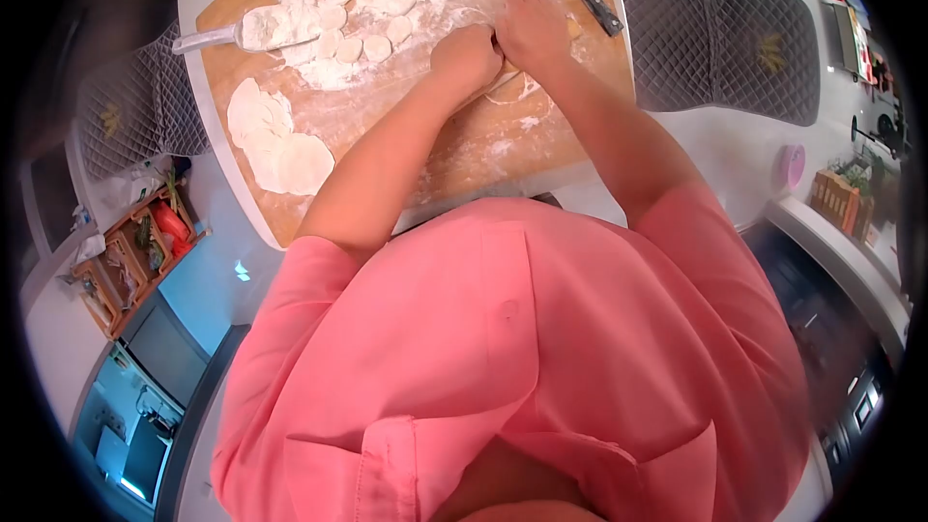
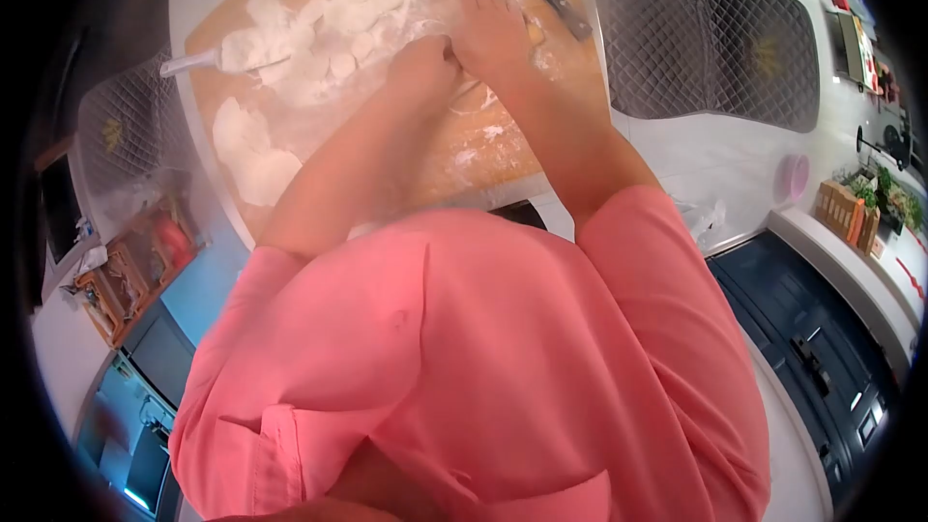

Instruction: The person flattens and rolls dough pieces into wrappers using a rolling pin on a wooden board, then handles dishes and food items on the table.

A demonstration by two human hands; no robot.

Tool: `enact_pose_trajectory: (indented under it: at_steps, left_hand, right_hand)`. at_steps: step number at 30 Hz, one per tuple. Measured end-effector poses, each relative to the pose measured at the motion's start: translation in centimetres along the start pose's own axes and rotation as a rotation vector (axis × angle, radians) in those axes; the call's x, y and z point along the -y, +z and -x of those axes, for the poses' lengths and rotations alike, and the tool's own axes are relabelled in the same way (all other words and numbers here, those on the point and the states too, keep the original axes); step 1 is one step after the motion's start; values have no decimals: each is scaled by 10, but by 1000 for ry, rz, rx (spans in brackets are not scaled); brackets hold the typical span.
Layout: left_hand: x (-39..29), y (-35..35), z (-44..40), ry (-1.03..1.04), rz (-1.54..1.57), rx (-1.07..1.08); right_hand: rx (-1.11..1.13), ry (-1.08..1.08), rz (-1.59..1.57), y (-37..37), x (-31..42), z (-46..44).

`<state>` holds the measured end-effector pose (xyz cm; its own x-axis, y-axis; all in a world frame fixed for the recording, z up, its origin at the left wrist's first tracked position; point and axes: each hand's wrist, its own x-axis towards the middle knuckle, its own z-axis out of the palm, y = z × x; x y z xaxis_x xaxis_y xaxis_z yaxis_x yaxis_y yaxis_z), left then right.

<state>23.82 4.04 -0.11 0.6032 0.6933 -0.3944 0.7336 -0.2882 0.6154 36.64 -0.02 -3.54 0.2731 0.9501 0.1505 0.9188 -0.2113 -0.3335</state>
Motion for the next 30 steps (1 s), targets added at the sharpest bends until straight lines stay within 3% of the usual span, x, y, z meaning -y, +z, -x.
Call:
enact_pose_trajectory:
  at_steps: [1, 3, 6, 10, 12, 19, 21, 23, 27, 30]
  left_hand:
    - [1, -3, 0, 11, -1, -3]
    - [3, -8, 7, 54, -51, 183]
    - [15, -1, 24, 17, 147, 59]
    - [9, -10, 25, -50, 173, -43]
    - [4, -16, 21, -5, -49, -85]
    - [36, -16, 19, -114, 128, 100]
    - [37, -10, 20, -108, 207, 66]
    - [22, -14, 21, -45, 21, -130]
    - [27, -26, 16, -63, 81, -39]
    - [43, -21, 22, -151, 133, 6]
  right_hand:
    - [-9, 2, 6, -5, -3, 7]
    - [66, -127, 3, -19, -14, 49]
    - [-17, -164, 61, -36, -16, 92]
    - [-35, -155, 43, -7, 5, 21]
    - [103, 74, -1, -1, 19, -16]
    - [56, -143, 37, -24, 1, 69]
    - [72, -186, 19, -10, 4, 43]
    - [74, -104, 17, 3, 22, -3]
    - [159, 22, -55, -4, 26, 9]
    - [63, -160, 52, -26, 7, 72]
